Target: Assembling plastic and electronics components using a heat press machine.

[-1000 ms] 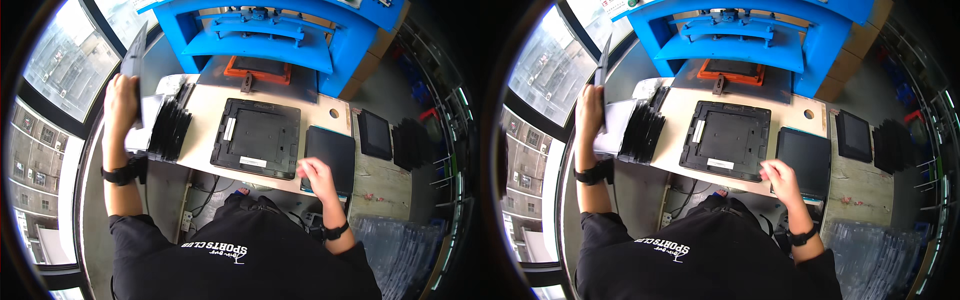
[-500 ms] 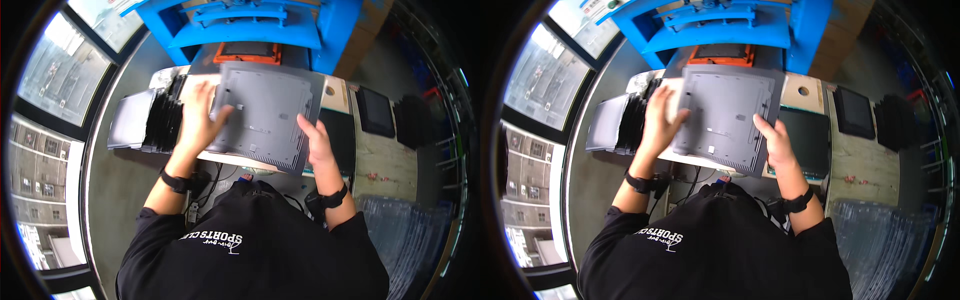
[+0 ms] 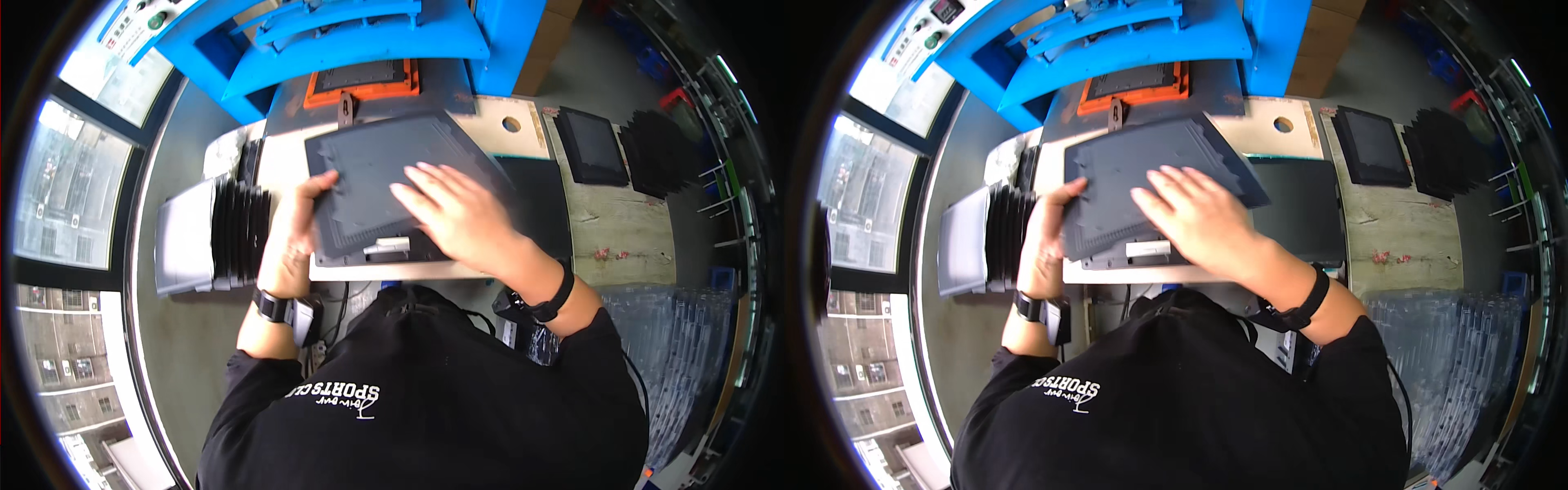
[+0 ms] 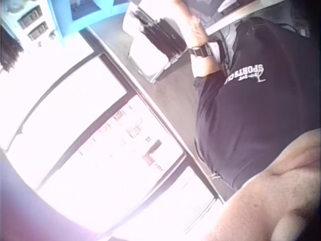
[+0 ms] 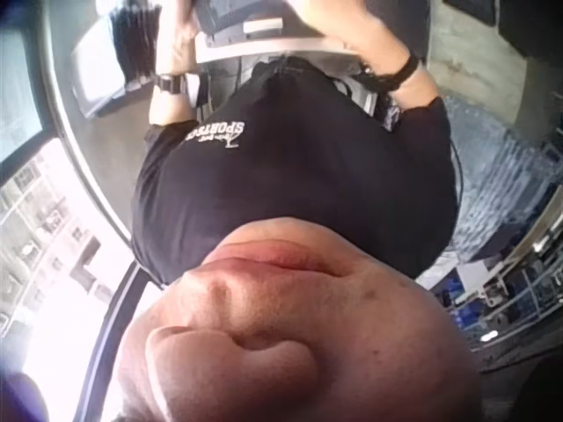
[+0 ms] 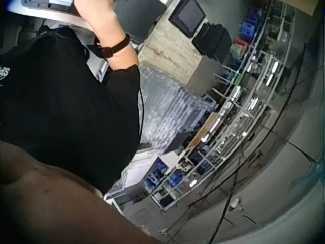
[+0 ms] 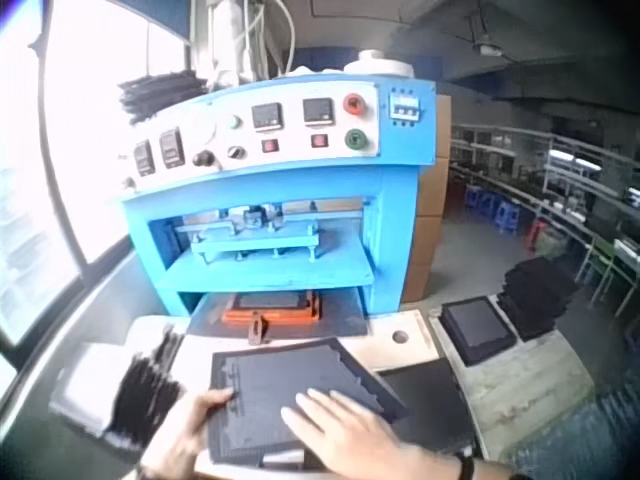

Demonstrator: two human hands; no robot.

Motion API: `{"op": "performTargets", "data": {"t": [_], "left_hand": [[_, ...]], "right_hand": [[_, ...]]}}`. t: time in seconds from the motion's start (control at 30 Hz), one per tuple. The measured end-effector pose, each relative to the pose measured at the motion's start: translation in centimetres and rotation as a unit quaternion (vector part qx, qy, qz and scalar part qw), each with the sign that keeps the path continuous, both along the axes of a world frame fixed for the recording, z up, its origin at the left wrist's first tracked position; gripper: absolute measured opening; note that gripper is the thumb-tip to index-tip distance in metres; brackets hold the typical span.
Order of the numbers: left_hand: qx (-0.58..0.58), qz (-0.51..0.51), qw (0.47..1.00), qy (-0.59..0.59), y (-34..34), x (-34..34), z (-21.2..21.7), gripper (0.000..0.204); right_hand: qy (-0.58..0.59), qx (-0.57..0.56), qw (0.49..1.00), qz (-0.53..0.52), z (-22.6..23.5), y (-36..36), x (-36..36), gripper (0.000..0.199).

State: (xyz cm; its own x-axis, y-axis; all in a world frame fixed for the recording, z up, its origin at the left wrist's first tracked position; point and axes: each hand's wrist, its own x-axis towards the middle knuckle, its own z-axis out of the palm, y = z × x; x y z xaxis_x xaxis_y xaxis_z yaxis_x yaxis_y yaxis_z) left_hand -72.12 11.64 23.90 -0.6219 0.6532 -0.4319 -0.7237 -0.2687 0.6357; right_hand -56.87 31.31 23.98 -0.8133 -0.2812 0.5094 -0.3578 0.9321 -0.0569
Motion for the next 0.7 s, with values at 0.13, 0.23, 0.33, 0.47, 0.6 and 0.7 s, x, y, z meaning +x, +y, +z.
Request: {"op": "performTargets", "data": {"t": [0.13,0.23,0.33,0.47,0.6,0.7], "left_hand": [[0.126,-0.304,0.933,0.143,-1.0,-6.2,-2.9,0.044],[-0.303,-0.173,0.708,0.614,-0.3,-13.0,-4.2,0.042],[-0.42,-0.103,0.556,0.71,2.5,-22.6,-8.1,0.037],[-0.526,-0.135,0.479,0.69,7.7,-31.0,-12.0,0.046],[-0.474,-0.141,0.542,0.679,9.6,-36.6,-14.4,0.04],[-0.454,-0.13,0.516,0.715,10.5,-41.6,-13.7,0.04]], "right_hand": [[0.054,-0.18,0.979,-0.077,0.4,5.1,-1.0,0.016],[0.022,-0.329,0.923,-0.199,0.9,7.9,2.3,0.014],[0.099,-0.533,0.811,-0.223,-0.2,9.5,4.2,0.025],[0.165,-0.552,0.753,-0.319,-2.7,7.4,3.7,0.032],[0.185,-0.586,0.706,-0.352,-3.3,5.0,7.1,0.027],[0.208,-0.606,0.679,-0.359,-1.9,3.7,8.4,0.025]]}}
